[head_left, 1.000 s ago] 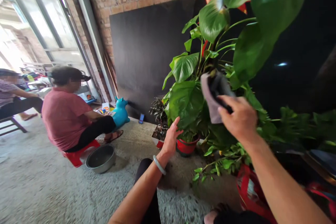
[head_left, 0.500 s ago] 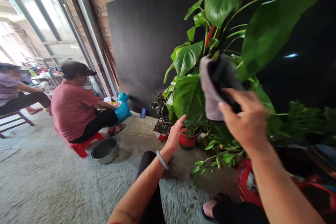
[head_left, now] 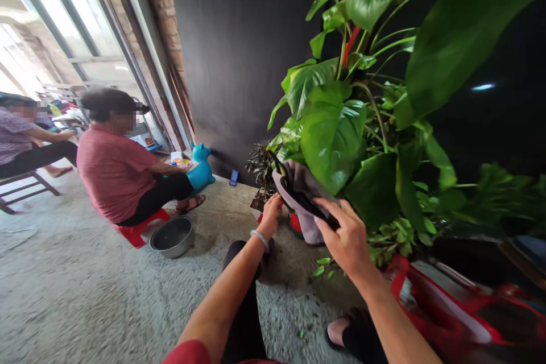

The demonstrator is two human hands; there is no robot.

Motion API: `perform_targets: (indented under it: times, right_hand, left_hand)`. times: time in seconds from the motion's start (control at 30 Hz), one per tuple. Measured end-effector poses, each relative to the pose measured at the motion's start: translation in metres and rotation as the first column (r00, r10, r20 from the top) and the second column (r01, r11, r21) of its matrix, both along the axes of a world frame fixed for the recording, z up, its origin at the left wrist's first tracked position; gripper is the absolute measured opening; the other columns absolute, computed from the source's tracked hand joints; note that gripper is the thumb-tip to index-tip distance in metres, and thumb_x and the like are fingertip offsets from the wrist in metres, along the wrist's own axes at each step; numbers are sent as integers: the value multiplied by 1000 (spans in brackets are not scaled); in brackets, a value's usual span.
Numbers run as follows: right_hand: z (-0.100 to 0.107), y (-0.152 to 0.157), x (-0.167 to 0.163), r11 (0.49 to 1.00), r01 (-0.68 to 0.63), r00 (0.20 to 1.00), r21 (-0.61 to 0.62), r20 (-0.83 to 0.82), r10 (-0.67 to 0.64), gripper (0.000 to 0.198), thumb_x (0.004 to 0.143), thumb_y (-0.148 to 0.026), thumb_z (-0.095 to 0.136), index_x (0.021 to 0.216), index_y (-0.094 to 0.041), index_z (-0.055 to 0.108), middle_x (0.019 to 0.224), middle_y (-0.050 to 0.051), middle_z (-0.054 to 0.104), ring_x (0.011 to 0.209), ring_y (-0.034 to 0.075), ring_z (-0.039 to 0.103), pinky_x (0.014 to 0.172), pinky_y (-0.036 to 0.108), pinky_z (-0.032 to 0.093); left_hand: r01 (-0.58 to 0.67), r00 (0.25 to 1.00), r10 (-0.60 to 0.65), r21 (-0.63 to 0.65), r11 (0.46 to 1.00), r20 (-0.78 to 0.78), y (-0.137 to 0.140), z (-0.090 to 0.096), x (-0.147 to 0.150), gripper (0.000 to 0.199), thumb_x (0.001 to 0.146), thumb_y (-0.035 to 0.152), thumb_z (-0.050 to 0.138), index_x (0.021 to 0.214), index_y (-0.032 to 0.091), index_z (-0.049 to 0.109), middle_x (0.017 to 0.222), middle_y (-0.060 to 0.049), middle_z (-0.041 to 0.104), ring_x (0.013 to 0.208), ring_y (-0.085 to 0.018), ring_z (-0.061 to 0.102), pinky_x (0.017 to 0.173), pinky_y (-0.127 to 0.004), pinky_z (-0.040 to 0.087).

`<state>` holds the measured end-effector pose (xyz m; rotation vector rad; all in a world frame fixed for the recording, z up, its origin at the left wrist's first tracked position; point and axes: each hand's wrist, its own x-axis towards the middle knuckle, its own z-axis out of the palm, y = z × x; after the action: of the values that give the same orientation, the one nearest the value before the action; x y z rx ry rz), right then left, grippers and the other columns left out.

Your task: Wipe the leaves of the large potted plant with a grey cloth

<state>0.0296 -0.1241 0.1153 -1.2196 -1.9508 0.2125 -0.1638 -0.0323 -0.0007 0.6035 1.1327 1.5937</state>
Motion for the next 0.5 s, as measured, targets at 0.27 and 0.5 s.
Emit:
perform_targets:
  times: [0.27, 0.5]
  right_hand:
    - [-65, -33, 26, 904, 59, 970, -424, 237, 47, 44, 65, -5, 63, 97, -30, 80, 99, 3, 78, 96, 26, 73, 88, 38, 56]
    - [11, -10, 38, 991, 90, 993, -101, -68, -98, 41, 85, -29, 56, 124, -28, 71, 117, 9, 72, 110, 28, 65, 100, 45, 49]
  left_hand:
    - [56, 998, -55, -53, 997, 21, -6, -4, 2, 21, 70, 36, 72, 74, 19, 62, 71, -1, 62, 69, -14, 56, 71, -29, 44]
    - [104, 994, -104, 5, 995, 25, -10, -3, 18, 30, 66, 43, 77, 72, 19, 61, 69, 0, 60, 66, -14, 56, 70, -29, 47]
